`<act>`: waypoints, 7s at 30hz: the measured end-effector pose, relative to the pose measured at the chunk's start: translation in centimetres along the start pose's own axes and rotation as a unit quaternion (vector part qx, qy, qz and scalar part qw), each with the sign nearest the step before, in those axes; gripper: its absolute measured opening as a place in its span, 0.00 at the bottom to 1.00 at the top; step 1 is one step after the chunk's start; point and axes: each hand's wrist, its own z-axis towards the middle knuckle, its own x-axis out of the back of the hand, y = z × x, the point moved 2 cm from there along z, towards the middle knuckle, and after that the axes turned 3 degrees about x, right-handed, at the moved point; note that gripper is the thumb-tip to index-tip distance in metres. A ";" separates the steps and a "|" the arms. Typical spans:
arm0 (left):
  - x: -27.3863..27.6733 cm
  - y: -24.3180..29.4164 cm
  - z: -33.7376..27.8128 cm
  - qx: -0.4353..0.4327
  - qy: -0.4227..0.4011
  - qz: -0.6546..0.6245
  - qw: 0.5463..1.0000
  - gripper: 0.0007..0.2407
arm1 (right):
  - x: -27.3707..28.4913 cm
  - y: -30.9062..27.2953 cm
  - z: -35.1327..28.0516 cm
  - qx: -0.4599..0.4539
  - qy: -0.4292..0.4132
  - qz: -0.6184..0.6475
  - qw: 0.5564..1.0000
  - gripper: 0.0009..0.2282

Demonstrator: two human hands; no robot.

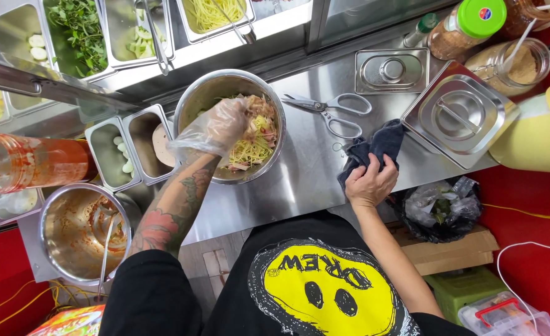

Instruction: Preparing a salad by cutting meat, adding seasonings, and mixing ingredients by hand.

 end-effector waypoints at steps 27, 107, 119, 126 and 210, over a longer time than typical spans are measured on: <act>5.8 0.9 -3.8 -0.018 0.043 0.081 0.996 0.11 | -0.3 -0.1 0.0 0.008 0.008 -0.016 1.000 0.16; 5.0 -0.3 -6.1 0.009 0.148 0.065 0.987 0.13 | -0.1 3.7 0.5 0.070 -0.053 0.109 0.990 0.22; 7.0 4.9 -10.0 0.023 0.129 0.044 0.990 0.07 | -0.1 4.2 0.1 0.069 -0.031 0.099 0.992 0.21; -1.4 -1.6 -2.0 -0.021 0.167 0.255 0.952 0.27 | 0.2 3.9 0.3 0.070 -0.035 0.096 0.992 0.21; 5.5 -0.6 -14.2 -0.014 0.375 -0.235 0.897 0.15 | 11.8 -25.2 -3.9 0.100 -0.243 0.504 0.823 0.23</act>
